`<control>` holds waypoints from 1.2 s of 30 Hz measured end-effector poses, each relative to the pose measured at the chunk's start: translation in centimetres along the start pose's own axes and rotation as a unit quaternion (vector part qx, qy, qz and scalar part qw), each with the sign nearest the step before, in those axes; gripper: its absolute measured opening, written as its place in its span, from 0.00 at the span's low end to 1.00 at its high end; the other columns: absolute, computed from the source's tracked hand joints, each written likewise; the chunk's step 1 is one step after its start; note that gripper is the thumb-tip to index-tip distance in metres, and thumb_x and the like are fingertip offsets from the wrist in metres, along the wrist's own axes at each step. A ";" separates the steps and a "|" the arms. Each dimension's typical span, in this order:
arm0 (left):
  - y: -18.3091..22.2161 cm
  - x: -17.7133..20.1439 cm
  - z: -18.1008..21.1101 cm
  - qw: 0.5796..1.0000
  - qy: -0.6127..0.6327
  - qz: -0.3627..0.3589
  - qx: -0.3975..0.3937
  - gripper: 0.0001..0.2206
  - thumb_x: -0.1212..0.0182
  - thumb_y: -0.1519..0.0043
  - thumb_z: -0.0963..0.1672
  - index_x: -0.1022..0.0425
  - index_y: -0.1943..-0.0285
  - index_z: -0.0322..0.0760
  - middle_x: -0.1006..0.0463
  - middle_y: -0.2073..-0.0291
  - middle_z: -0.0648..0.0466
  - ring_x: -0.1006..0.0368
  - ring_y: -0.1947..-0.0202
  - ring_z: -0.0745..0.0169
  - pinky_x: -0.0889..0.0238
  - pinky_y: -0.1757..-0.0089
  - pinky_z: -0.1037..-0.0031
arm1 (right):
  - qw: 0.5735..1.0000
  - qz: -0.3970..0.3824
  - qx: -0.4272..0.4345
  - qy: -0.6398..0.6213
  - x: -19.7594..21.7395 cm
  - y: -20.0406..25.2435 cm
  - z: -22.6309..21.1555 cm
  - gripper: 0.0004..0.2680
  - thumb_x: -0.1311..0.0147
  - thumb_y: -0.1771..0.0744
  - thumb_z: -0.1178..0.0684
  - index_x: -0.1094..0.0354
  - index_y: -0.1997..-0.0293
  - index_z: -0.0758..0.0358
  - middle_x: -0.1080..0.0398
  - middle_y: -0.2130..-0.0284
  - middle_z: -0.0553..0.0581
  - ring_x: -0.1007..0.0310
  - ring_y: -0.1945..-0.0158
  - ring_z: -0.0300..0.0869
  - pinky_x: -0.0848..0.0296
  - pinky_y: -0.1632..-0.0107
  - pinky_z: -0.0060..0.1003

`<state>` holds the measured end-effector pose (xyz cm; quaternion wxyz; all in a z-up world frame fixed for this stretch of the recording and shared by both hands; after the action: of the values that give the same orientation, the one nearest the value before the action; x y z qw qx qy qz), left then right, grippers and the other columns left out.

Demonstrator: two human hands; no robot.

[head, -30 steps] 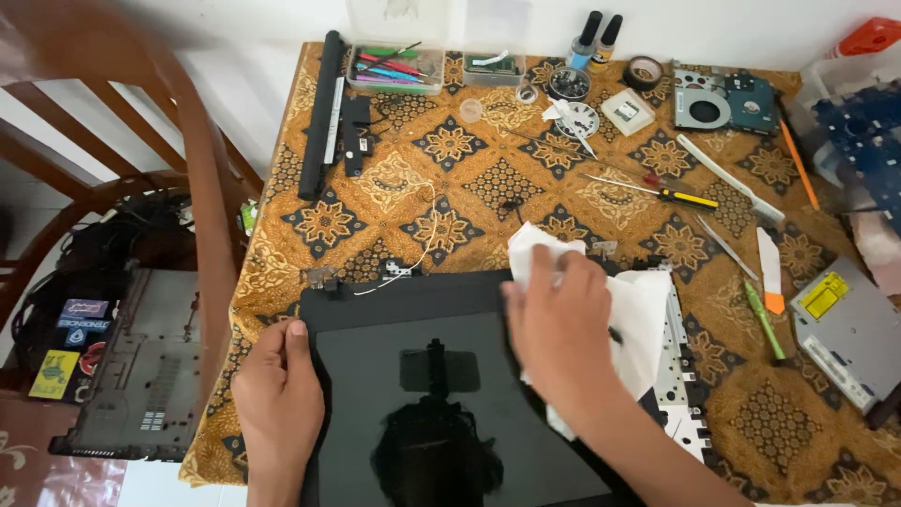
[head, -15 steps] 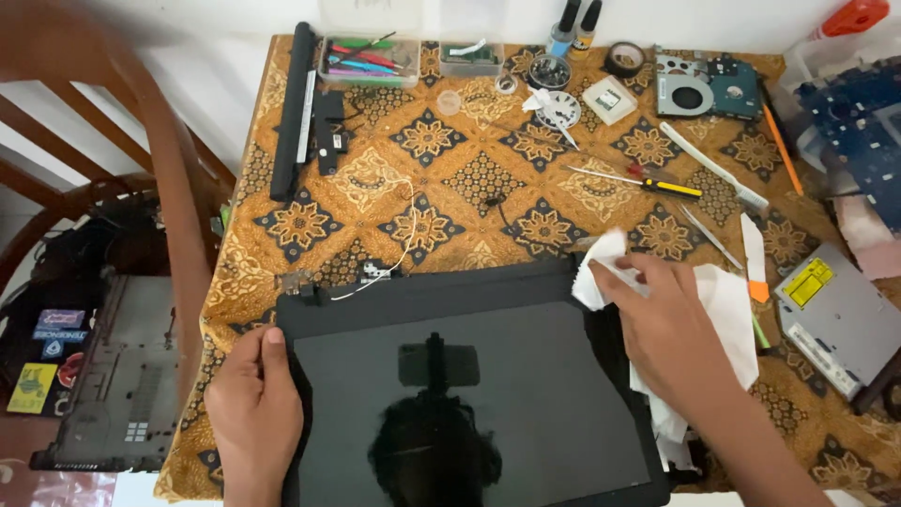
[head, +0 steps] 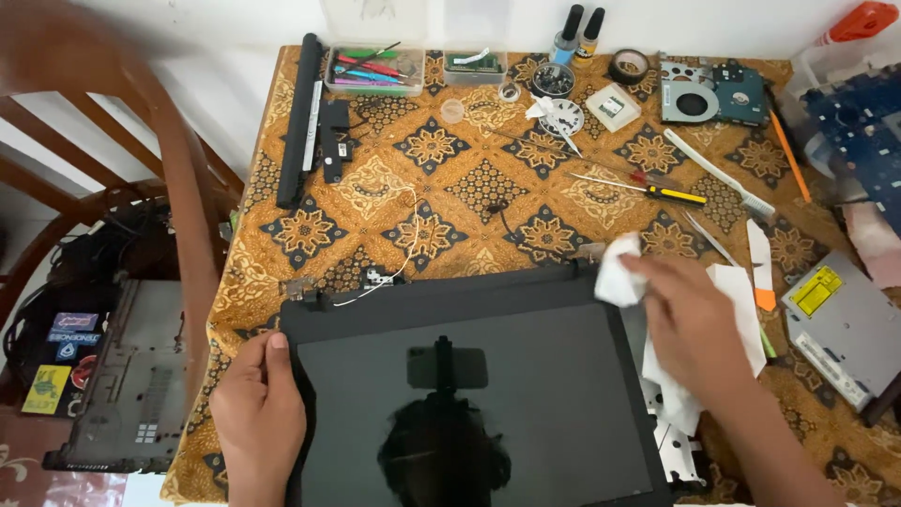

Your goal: Cleaning a laptop screen and reassembling internal components on a workbench

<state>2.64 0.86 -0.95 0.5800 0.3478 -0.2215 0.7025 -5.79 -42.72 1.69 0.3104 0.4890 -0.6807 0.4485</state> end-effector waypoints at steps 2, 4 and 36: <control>0.0 0.0 0.0 1.000 0.002 0.011 -0.008 0.16 0.54 0.26 0.50 0.22 0.57 0.42 0.30 0.80 0.50 0.34 0.73 0.53 0.44 0.66 0.64 | 0.995 -0.012 -0.097 -0.029 1.5 -1.6 -1.6 0.16 0.54 0.33 0.67 0.28 0.40 0.61 0.25 0.49 0.63 0.26 0.52 0.48 0.29 0.46 0.42; 0.2 0.2 0.4 1.000 0.006 0.007 -0.001 0.16 0.55 0.26 0.49 0.20 0.52 0.42 0.24 0.75 0.51 0.30 0.70 0.53 0.43 0.66 0.64 | 0.909 -0.026 -0.395 -0.130 3.2 -3.0 -3.2 0.16 0.52 0.30 0.55 0.31 0.34 0.48 0.29 0.42 0.55 0.39 0.70 0.44 0.41 0.66 0.41; 0.4 0.3 -0.1 0.997 0.036 0.046 -0.042 0.16 0.53 0.25 0.48 0.23 0.59 0.40 0.32 0.79 0.53 0.37 0.72 0.60 0.47 0.66 0.65 | 0.901 -0.258 -0.299 -0.178 2.8 -7.5 -0.4 0.14 0.40 0.35 0.56 0.34 0.44 0.50 0.29 0.48 0.47 0.32 0.46 0.38 0.37 0.44 0.36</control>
<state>2.24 1.04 -0.79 0.5687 0.2875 -0.2456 0.7305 0.36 -44.34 6.55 0.4203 0.6032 -0.6770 0.0337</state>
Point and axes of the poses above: each hand's wrist, its own y-axis away from the middle knuckle, its own x-axis out of the back of the hand, z = x × y, the point moved 3 cm from there along -y, towards the middle knuckle
